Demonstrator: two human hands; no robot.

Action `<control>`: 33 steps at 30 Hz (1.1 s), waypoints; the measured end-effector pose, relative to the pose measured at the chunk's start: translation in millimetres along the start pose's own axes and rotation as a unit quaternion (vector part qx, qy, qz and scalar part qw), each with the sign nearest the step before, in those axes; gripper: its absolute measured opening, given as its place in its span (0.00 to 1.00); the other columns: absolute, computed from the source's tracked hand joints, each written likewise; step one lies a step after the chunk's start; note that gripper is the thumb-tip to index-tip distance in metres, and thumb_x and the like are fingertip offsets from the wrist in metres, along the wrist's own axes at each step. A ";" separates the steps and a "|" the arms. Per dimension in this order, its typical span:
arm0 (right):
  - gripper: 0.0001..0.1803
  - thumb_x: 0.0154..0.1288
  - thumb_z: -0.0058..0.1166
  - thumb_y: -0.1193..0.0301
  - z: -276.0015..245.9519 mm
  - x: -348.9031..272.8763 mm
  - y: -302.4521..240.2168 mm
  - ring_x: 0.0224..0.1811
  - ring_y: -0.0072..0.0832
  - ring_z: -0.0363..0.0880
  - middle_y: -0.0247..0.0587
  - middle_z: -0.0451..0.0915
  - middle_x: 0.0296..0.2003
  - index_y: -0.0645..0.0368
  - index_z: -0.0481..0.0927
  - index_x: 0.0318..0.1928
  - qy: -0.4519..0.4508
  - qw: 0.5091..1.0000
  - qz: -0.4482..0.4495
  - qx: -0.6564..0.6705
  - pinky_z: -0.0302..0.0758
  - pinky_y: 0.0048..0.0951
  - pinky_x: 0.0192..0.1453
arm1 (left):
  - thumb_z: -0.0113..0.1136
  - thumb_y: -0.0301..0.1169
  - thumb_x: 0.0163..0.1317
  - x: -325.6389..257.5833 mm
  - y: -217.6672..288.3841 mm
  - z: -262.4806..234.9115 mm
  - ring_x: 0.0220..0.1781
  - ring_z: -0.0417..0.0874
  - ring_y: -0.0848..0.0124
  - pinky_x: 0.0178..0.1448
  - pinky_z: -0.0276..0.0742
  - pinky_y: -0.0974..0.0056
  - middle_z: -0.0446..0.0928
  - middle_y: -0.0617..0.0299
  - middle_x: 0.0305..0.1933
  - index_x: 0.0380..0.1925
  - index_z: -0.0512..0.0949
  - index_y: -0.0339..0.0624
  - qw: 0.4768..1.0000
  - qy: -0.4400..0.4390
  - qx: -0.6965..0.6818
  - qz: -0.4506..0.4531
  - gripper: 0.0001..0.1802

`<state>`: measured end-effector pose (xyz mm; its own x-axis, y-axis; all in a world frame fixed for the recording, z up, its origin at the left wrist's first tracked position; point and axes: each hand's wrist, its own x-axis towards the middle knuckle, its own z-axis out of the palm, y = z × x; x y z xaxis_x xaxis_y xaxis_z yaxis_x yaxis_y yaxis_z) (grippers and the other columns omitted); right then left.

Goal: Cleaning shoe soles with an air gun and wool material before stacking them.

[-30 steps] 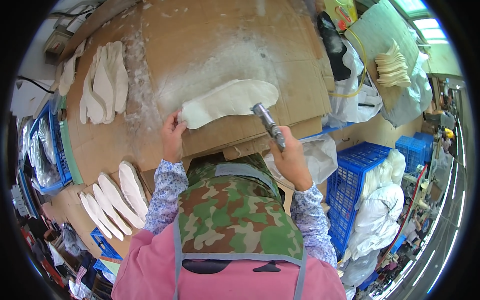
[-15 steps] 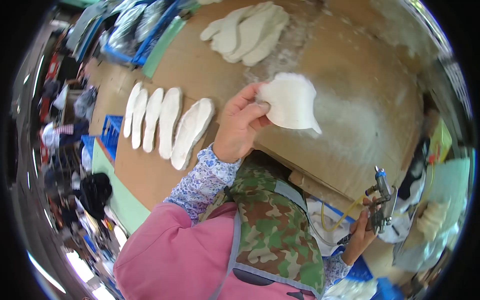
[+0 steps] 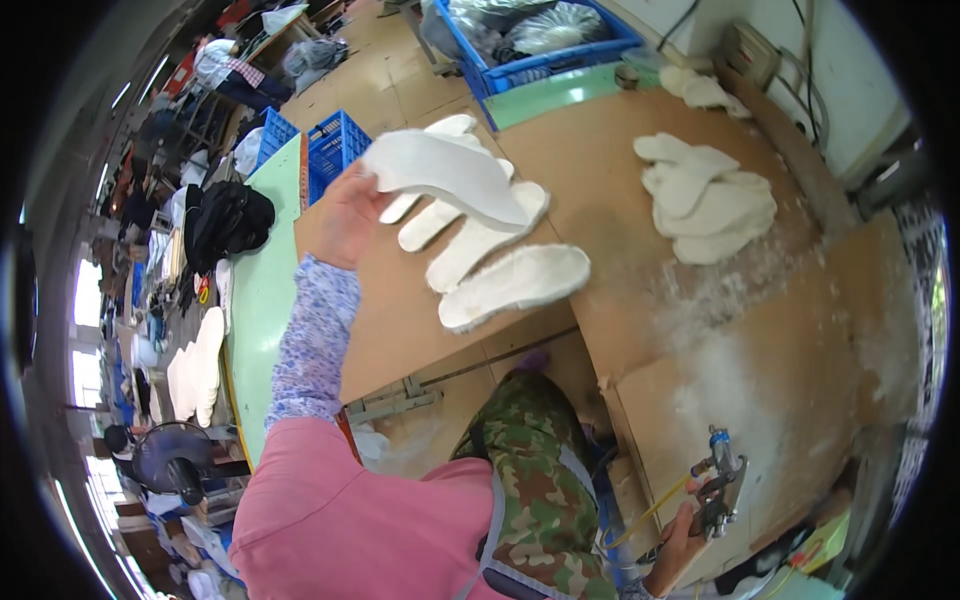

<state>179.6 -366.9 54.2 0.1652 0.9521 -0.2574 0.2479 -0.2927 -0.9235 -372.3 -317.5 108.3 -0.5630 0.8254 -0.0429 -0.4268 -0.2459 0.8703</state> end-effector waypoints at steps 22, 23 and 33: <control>0.16 0.67 0.47 0.75 150.2 13.0 -53.6 0.12 0.09 0.57 0.37 0.81 0.44 0.66 0.73 0.54 -0.065 0.989 0.029 -0.127 0.52 0.16 0.14 | 0.42 0.18 0.58 51.8 47.9 -382.1 0.57 0.75 0.51 0.63 0.75 0.50 0.72 0.42 0.55 0.52 0.66 0.24 0.897 0.418 -0.112 0.092 0.20; 0.16 0.67 0.48 0.75 155.0 11.2 -59.4 0.12 0.09 0.57 0.37 0.82 0.43 0.67 0.74 0.53 -0.053 0.987 0.033 -0.150 0.52 0.16 0.14 | 0.42 0.18 0.58 63.3 43.9 -374.6 0.57 0.75 0.51 0.63 0.75 0.50 0.72 0.43 0.55 0.52 0.66 0.24 0.910 0.396 -0.086 0.093 0.20; 0.15 0.67 0.48 0.75 153.0 5.9 -50.6 0.12 0.10 0.56 0.37 0.83 0.40 0.67 0.75 0.52 -0.053 0.984 0.038 -0.168 0.50 0.17 0.14 | 0.46 0.19 0.60 130.6 106.1 -318.7 0.55 0.76 0.55 0.59 0.77 0.55 0.73 0.46 0.53 0.50 0.68 0.24 0.943 0.271 -0.086 0.172 0.17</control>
<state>21.9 -332.9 55.9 0.0996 0.9254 -0.3657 0.5434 -0.3585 -0.7591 -716.7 -397.8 38.7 -0.9481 0.3129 -0.0572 -0.2356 -0.5699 0.7872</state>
